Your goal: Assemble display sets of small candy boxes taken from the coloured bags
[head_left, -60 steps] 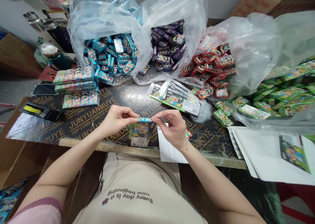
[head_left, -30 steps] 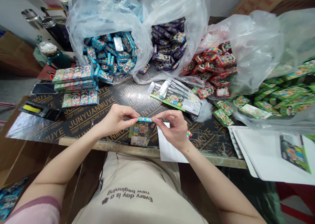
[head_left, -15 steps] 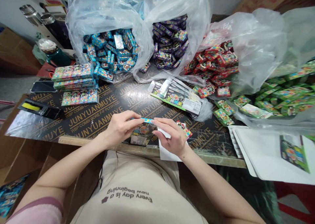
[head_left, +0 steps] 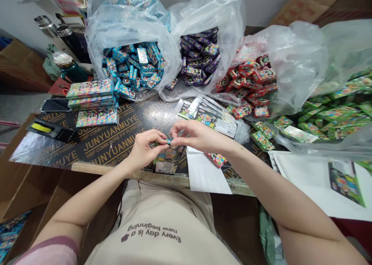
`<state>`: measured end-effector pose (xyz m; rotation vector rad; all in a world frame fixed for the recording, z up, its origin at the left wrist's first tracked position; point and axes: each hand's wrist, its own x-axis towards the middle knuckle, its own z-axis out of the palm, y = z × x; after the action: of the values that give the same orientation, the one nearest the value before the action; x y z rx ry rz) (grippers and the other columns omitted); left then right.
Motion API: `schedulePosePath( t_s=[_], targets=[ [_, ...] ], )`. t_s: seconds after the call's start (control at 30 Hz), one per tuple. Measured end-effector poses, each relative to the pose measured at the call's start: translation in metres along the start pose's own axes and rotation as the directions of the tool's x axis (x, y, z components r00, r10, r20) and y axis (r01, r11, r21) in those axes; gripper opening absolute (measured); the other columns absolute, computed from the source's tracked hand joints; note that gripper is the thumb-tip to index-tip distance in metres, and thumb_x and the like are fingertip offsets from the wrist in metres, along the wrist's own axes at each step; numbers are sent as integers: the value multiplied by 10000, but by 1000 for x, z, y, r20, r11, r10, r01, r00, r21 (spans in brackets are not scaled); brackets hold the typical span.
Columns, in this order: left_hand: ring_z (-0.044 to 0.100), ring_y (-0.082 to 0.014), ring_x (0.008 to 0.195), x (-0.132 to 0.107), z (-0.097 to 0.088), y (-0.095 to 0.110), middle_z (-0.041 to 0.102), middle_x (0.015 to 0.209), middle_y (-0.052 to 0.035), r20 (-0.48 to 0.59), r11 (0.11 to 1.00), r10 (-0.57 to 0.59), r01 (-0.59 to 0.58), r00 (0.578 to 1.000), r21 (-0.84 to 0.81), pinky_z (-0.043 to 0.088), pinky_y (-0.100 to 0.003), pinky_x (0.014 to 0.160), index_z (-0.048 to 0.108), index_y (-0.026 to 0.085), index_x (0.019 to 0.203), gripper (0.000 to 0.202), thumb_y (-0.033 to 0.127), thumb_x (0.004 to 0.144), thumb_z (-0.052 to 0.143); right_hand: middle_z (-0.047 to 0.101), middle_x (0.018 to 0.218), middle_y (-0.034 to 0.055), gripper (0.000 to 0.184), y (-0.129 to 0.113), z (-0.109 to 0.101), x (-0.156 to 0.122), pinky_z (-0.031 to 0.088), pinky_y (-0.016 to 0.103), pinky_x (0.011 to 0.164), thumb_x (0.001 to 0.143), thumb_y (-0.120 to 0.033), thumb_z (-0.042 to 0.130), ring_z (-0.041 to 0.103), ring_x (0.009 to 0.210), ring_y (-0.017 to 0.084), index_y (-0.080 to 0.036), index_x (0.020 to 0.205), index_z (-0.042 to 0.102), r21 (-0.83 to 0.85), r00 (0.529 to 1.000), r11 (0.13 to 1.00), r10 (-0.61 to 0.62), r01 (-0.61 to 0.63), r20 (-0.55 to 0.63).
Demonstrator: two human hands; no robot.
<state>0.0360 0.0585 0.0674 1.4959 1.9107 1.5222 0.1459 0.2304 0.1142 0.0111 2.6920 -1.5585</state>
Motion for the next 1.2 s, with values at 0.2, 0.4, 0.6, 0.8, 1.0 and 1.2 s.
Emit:
schedulePosePath(
  t_s=[0.2, 0.4, 0.6, 0.8, 1.0, 1.2],
  targets=[
    [683, -157, 723, 0, -1, -1, 735, 799, -62, 6, 999, 0, 0, 1000, -55, 544, -263, 669, 679, 171, 691, 74, 170, 756, 715, 543, 588, -45, 165, -6, 9, 10, 331, 194, 506, 791, -214, 661, 460, 545, 82, -173, 670, 556, -43, 997, 996, 79, -78, 23],
    [694, -171, 737, -2, -3, -3, 737, 809, -72, 15, 998, -17, 17, 1000, -57, 552, -276, 672, 681, 165, 709, 47, 141, 743, 703, 507, 560, -52, 243, 5, 19, 8, 313, 190, 481, 800, -286, 662, 440, 510, 69, -175, 642, 513, 100, 989, 985, 142, -137, -41],
    [694, -173, 738, -5, -4, -3, 735, 795, -76, 27, 996, -17, 19, 999, -83, 555, -267, 655, 656, 161, 681, 83, 131, 736, 710, 525, 562, -90, 437, 27, 32, 8, 386, 202, 493, 598, -364, 825, 492, 484, 74, -208, 739, 441, 656, 937, 724, 342, -213, -73],
    [691, -171, 746, -3, -6, -3, 731, 808, -79, 26, 996, -31, 33, 999, -87, 552, -268, 672, 648, 150, 682, 83, 123, 737, 704, 669, 698, -5, 307, 20, 41, -10, 433, 236, 559, 805, -402, 651, 589, 605, 124, -191, 1018, 585, 397, 930, 901, 285, -177, -231],
    [693, -182, 854, -8, 3, -21, 727, 953, -76, 64, 949, -216, 225, 974, -222, 555, -286, 764, 678, 154, 983, 260, 162, 726, 715, 703, 836, 25, 248, 22, 46, -13, 496, 277, 657, 773, -211, 684, 643, 695, 160, -173, 1012, 630, -148, 947, 974, 124, -174, -297],
    [703, -208, 789, -34, 6, -28, 743, 894, -72, 144, 950, -250, 271, 958, -155, 564, -303, 721, 682, 115, 1003, 278, 311, 806, 676, 575, 1328, 109, 677, -23, 42, -65, 517, 432, 959, 803, -300, 692, 557, 1209, 281, -238, 1415, 409, -467, 872, 883, -263, 45, -414]
  ],
)
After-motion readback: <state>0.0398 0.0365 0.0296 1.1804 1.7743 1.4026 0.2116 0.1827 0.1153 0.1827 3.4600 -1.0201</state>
